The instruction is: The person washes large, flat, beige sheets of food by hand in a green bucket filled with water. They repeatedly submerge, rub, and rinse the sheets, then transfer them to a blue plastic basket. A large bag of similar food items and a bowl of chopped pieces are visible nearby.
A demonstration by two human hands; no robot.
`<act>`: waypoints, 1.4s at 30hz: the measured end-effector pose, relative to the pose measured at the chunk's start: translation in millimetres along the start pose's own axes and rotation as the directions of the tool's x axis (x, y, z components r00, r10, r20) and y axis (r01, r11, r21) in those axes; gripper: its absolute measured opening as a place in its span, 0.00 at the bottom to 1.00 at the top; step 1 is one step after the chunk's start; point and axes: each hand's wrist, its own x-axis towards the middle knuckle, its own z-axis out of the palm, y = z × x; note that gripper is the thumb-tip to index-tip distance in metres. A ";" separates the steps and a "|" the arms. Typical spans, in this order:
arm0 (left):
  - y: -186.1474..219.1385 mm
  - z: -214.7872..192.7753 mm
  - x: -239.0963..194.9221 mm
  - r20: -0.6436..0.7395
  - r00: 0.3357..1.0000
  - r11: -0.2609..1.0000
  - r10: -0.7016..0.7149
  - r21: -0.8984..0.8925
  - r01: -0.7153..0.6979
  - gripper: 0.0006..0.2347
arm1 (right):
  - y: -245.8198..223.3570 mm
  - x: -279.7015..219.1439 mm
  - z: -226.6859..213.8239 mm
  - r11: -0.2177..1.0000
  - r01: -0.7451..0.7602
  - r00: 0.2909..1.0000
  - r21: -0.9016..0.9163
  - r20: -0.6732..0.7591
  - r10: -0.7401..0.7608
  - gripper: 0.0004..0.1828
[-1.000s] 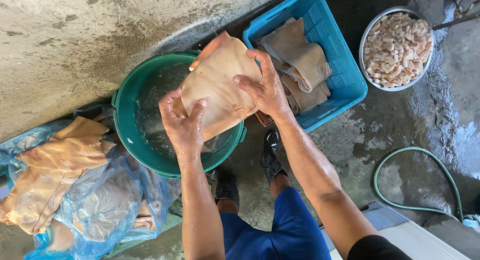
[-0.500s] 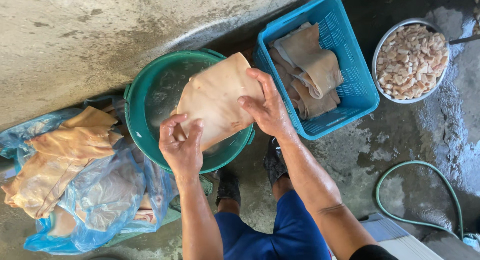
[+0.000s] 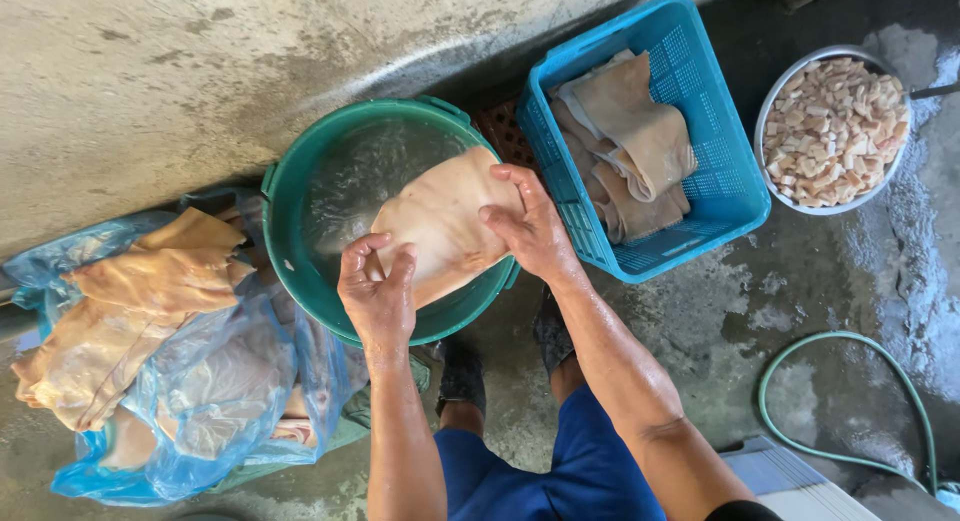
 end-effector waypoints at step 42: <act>-265.9 328.5 20.2 0.396 0.918 0.968 0.025 -0.238 0.077 0.25 | 217.8 60.9 -363.7 0.985 0.060 0.953 0.163 -0.302 -0.008 0.22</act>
